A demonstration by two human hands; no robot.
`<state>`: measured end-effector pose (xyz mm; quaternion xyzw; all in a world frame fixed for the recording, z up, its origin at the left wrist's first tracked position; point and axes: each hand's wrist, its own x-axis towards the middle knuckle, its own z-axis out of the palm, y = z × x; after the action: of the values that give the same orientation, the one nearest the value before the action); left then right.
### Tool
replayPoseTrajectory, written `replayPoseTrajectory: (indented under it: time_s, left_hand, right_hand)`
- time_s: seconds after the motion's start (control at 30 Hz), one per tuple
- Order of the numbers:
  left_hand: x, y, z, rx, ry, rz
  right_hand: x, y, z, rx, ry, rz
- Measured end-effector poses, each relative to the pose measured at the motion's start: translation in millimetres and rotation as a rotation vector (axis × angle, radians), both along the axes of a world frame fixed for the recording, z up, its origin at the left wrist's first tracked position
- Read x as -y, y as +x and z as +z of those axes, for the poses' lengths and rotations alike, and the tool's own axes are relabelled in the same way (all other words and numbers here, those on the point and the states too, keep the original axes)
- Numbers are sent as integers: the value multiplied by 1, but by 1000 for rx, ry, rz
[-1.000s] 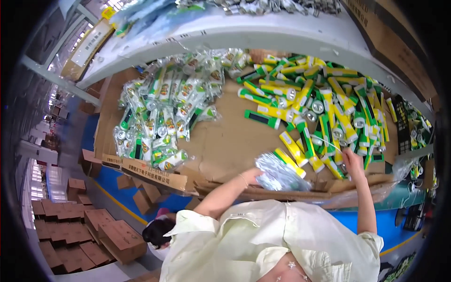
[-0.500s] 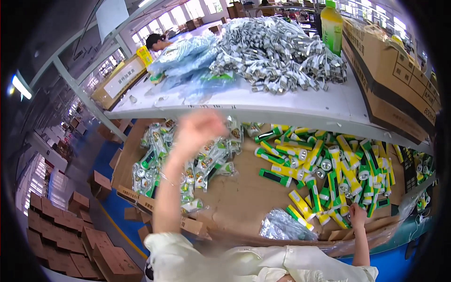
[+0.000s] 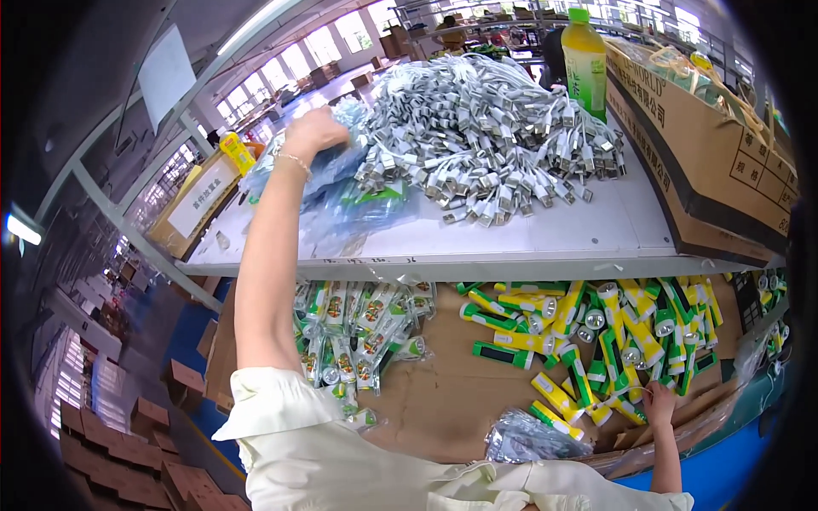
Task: Packaging handheld flashlights and charging cables into plastic bags.
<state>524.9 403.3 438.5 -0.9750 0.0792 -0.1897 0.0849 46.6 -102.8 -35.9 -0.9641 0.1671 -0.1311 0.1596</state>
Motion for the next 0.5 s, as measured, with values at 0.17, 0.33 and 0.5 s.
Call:
replayPoseTrajectory:
  time_s: [0.17,0.33,0.5]
  left_hand:
    - [-4,-14,-19,285,121,-41]
    - [-55,-13,1,461,95,-41]
    - [-119,-40,17,627,-54,-27]
  right_hand:
    - [-15,6,19,62,-126,95]
    - [-16,5,17,69,-89,110]
    - [-22,8,23,76,-22,94]
